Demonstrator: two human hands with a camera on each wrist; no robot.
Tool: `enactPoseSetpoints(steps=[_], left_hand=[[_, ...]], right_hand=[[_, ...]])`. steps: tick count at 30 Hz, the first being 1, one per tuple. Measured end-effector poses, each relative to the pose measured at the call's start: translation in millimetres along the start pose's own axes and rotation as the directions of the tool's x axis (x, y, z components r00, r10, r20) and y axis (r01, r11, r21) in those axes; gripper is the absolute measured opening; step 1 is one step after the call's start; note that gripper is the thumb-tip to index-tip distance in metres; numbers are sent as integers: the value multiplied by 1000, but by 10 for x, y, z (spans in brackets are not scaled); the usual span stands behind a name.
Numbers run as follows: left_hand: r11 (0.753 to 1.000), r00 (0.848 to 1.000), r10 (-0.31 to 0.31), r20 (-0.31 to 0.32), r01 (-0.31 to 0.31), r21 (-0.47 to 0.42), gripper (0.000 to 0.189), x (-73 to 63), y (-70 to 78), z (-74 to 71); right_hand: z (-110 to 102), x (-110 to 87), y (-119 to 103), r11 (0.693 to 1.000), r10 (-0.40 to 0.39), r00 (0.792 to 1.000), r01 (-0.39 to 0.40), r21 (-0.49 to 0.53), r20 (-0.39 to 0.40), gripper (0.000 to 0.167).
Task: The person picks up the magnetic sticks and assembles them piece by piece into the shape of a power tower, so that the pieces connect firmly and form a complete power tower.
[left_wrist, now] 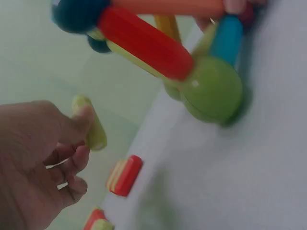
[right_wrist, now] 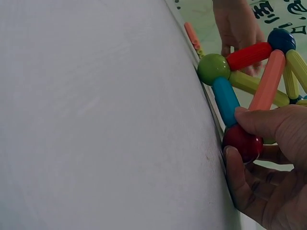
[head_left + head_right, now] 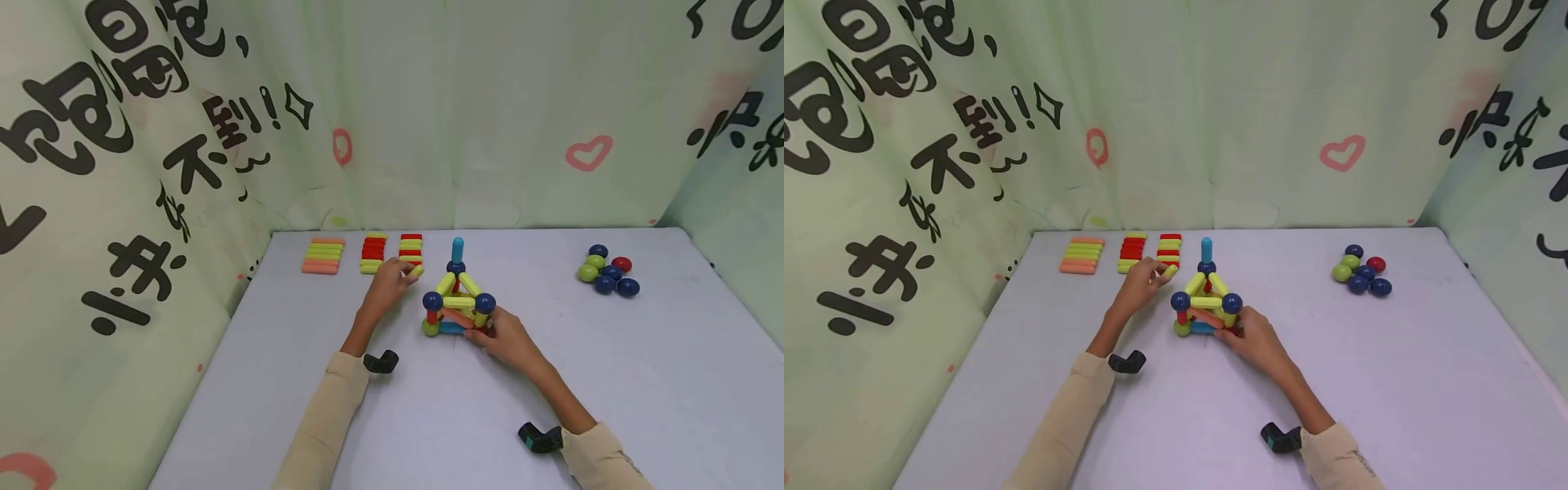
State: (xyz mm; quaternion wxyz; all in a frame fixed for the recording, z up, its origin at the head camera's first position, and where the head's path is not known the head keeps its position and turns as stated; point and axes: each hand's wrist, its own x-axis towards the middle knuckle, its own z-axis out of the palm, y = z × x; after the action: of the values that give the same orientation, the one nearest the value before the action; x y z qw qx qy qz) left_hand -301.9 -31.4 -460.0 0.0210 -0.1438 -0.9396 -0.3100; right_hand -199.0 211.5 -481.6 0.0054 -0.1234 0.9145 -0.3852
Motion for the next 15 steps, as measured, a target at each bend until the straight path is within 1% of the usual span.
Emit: enactPoseSetpoints(steps=[1, 2, 3, 4, 6, 9, 10, 12, 15], left_hand=[[995, 1000, 20, -3, -20, -98, 30, -27, 28, -51], [982, 999, 45, -5, -45, -184, 30, -56, 58, -106], [961, 998, 70, -6, -69, -266, 30, -91, 92, -163], [940, 995, 98, -6, -94, -328, 31, -129, 125, -220], [897, 988, 153, -1, -139, -419, 30, -199, 196, -323], [850, 973, 233, 3, -202, -487, 29, -279, 269, -415], [840, 965, 261, 2, -226, -494, 29, -300, 285, -436], [828, 952, 307, 5, -265, -495, 29, -335, 311, -467], [822, 935, 354, 9, -307, -480, 28, -365, 330, -492]], right_hand=[[-1, -2, -2, 1000, 3, 1000, -3, -1, 1, 38], [-4, -3, -4, 1000, 5, 1000, -5, -2, 2, 38], [-9, -3, -6, 1000, 6, 1000, -6, -5, 3, 39], [-13, -3, -11, 1000, 8, 1000, -8, -5, 4, 40], [-20, -1, -23, 1000, 8, 1000, -8, -4, 4, 41], [-22, 2, -34, 1000, 9, 1000, -9, 1, 8, 43], [-20, 3, -36, 1000, 10, 1000, -10, 5, 10, 44], [-12, 5, -32, 1000, 7, 1000, -7, 1, 10, 44], [-4, 3, -27, 1000, 7, 1000, -7, -13, 9, 46]])
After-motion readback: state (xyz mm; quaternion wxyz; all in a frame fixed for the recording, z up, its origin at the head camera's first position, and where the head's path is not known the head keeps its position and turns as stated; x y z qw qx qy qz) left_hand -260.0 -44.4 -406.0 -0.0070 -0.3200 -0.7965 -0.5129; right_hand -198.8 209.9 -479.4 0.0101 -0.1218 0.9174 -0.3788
